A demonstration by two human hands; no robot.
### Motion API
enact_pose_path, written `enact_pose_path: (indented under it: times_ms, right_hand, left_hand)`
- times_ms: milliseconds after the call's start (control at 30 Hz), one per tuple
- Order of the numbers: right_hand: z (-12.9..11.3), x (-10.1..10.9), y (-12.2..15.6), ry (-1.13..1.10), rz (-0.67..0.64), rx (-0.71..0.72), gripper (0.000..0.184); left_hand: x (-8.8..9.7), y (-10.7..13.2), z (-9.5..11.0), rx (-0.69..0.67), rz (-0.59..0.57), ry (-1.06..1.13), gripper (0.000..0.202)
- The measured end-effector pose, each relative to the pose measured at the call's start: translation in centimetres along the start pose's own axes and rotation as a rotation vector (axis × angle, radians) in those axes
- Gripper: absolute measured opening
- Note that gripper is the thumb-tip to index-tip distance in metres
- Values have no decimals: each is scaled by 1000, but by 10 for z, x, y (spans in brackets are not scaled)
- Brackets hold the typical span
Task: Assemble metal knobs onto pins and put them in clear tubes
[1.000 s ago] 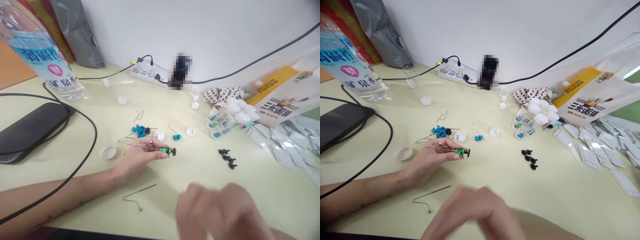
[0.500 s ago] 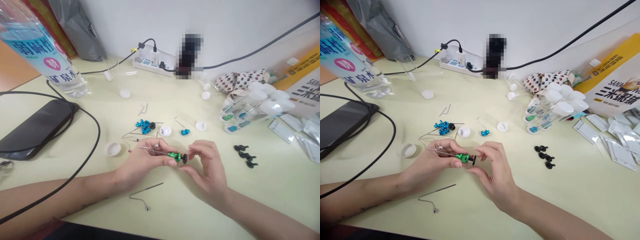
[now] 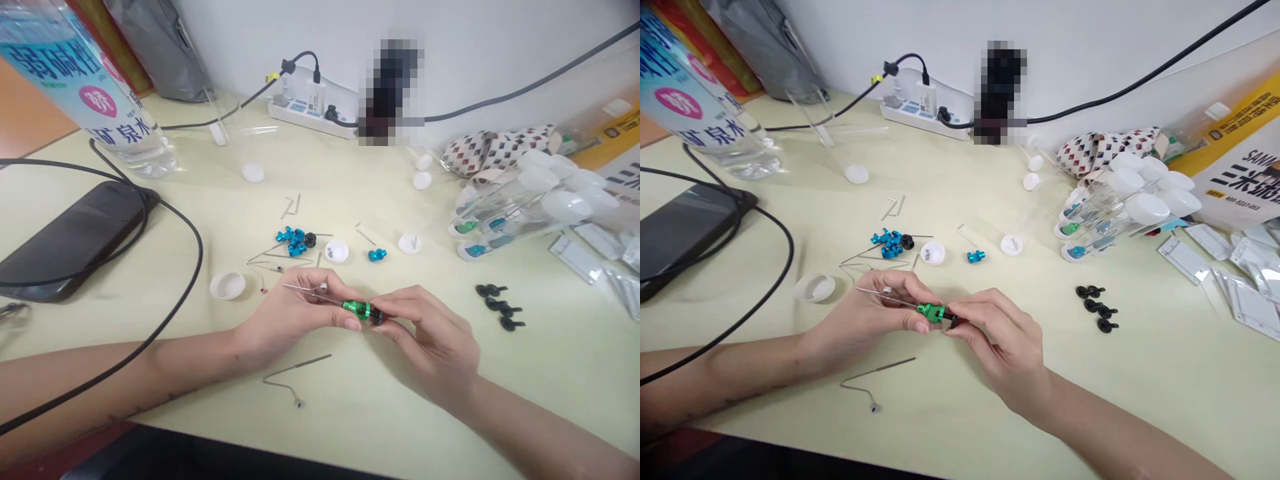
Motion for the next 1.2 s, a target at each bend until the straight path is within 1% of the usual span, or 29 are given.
enact_pose_path:
  times_ms: [167, 400, 600, 633, 733, 800, 900, 1000, 1200]
  right_hand:
    - [-1, 1, 1, -24, -4, 8, 35]
    - [-2, 1, 0, -27, -28, -1, 33]
    - [4, -1, 0, -25, -43, -36, 30]
    - [6, -1, 1, -36, -41, -57, 31]
    - [14, -1, 4, -82, -14, -140, 43]
    - [15, 0, 6, -77, 5, -159, 44]
    - [9, 0, 4, -39, 5, -101, 36]
    - [1, 2, 1, -32, 13, -20, 36]
    - [0, 2, 0, -15, 3, 4, 36]
  left_hand:
    - [0, 0, 0, 2, -7, -31, 16]
    - [0, 1, -1, 7, -4, -54, 18]
    - [0, 2, 2, -37, 21, -18, 16]
    - [1, 3, 3, -52, 32, -6, 16]
    - [3, 4, 7, -99, 57, 25, 15]
    - [3, 3, 7, -99, 56, 35, 14]
    - [2, 3, 6, -84, 42, 38, 15]
    - [1, 3, 5, -80, 32, 46, 15]
    - [-1, 4, 3, -83, 24, 64, 15]
Point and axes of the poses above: each hand's wrist, its own y-axis away from the middle knuckle, its own x-axis out of the back of the hand, z = x × y, the point moved 9 cm from there along -y, towards the middle knuckle, and after that the axes turned 3 degrees about y, right-handed, at the moved point
